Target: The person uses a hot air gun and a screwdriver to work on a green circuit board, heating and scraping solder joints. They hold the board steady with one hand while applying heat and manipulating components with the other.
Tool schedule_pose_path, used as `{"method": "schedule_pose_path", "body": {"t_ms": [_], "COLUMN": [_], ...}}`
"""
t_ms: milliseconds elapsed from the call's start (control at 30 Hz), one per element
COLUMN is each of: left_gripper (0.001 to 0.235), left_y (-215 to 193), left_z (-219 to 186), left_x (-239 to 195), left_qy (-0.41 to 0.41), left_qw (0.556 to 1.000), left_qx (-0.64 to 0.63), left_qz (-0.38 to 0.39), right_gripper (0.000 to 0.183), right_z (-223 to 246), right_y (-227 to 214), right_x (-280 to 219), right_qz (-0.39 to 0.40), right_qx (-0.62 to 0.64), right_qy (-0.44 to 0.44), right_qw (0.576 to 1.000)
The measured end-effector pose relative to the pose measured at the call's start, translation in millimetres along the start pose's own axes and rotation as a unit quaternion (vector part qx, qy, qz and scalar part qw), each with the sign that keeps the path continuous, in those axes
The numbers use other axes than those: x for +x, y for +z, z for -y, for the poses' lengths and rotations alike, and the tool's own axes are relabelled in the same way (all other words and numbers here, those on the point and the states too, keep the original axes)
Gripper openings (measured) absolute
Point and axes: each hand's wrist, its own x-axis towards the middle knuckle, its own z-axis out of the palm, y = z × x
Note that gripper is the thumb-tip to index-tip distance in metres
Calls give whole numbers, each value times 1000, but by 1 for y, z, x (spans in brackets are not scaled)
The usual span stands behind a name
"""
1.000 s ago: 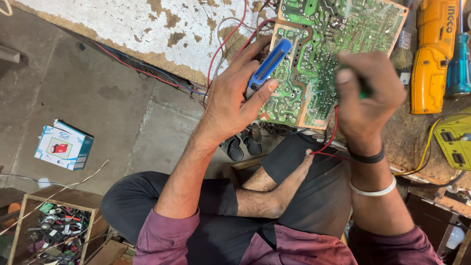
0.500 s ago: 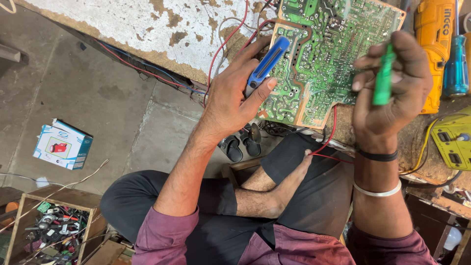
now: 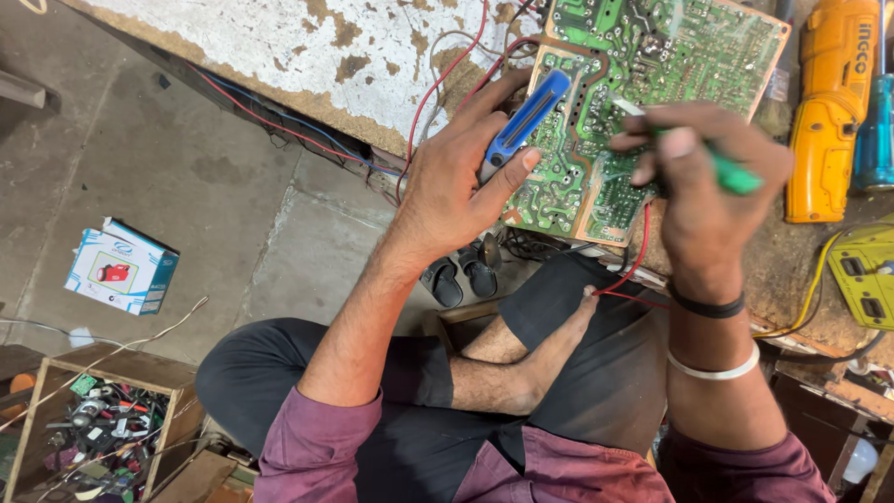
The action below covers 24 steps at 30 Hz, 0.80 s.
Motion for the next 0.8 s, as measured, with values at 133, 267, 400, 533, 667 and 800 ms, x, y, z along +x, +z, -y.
{"method": "schedule_pose_path", "body": {"t_ms": [133,267,400,533,667,800], "left_gripper": [32,31,29,27,27,27], "left_y": [2,1,-1,-2,0,2], "left_z": [3,4,2,2,5,8], "left_x": [0,-3,-1,-3,-3,-3], "left_qy": [25,2,23,23,26,37], "left_qw": [999,1000,1000,1000,1000,999], "left_qx": [16,-5,7,-10,-4,12], "left_qz": [-13,-4,-8,-9,-8,-17], "right_gripper": [27,30,25,20,18,15], "right_z": [14,14,11,8,7,6], "right_y": [18,22,23,25,23,25], "right_x": [7,8,4,1,2,0], "right_qz": [55,48,40,46,70,85], "right_qx": [-161,-160,-215,-275,-282,-308], "right_qy": [-99,-127,-158,-187,-181,-204], "right_qw": [980,978,963,942,939,925]}}
